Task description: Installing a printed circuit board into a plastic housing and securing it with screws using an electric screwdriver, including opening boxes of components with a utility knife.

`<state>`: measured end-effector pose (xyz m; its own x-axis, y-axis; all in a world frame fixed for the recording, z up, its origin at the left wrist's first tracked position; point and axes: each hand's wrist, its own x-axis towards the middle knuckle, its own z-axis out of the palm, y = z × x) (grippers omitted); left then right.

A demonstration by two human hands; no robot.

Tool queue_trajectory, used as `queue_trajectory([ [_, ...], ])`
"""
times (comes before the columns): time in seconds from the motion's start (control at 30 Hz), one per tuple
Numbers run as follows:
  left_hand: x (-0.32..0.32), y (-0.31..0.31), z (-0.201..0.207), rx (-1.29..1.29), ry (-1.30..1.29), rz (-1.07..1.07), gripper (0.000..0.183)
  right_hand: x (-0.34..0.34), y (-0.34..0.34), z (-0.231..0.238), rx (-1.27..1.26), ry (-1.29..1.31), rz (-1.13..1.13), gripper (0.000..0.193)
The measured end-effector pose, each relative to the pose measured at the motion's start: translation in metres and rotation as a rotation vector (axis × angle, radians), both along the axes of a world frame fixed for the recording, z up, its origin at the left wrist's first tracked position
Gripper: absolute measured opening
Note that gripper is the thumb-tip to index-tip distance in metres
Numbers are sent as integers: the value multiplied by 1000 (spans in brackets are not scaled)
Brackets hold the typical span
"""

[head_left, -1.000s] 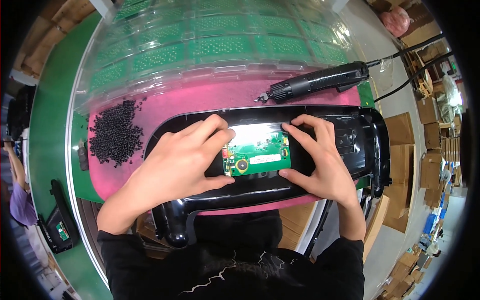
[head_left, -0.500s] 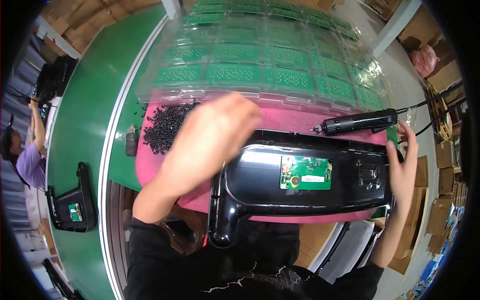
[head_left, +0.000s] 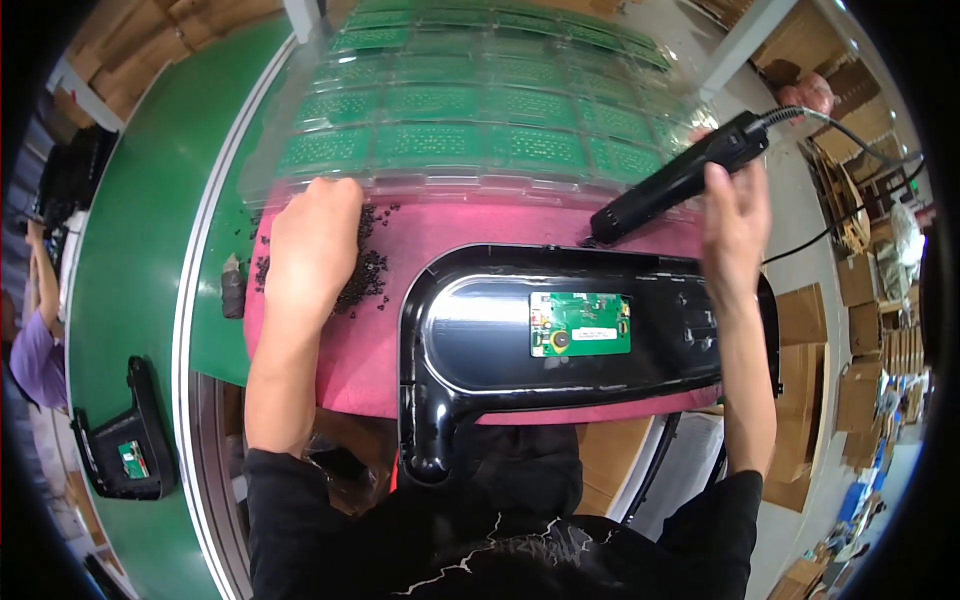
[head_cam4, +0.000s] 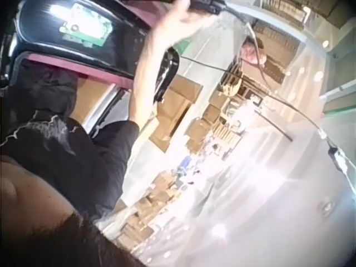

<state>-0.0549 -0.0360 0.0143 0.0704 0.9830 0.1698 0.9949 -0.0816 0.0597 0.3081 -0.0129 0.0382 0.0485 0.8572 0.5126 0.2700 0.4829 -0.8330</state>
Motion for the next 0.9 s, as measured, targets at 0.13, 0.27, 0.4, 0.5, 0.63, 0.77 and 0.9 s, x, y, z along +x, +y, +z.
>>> queue_trajectory([
  [0.13, -4, 11, -4, -48, -65, 41, 18, -26, 4, -5, -383, 687, 303, 40],
  [0.27, -4, 8, 5, -76, -161, 17, 8, -38, -8, 9, -148, 792, 341, 35],
  [0.4, 8, 9, 18, -3, -249, -54, 9, -45, -38, 35, -62, 950, 407, 41],
  [0.5, 38, 6, 27, -81, -910, -428, 10, -57, -50, 37, -54, 1000, 499, 44],
  [0.63, 70, -14, 23, -501, -1531, -618, 11, -80, -67, 44, 10, 954, 581, 42],
  [0.77, 76, -18, 20, -695, -1655, -582, 12, -78, -75, 49, 31, 908, 711, 39],
  [0.9, 76, -18, 16, -697, -1699, -558, 14, -75, -89, 56, 112, 771, 707, 36],
])
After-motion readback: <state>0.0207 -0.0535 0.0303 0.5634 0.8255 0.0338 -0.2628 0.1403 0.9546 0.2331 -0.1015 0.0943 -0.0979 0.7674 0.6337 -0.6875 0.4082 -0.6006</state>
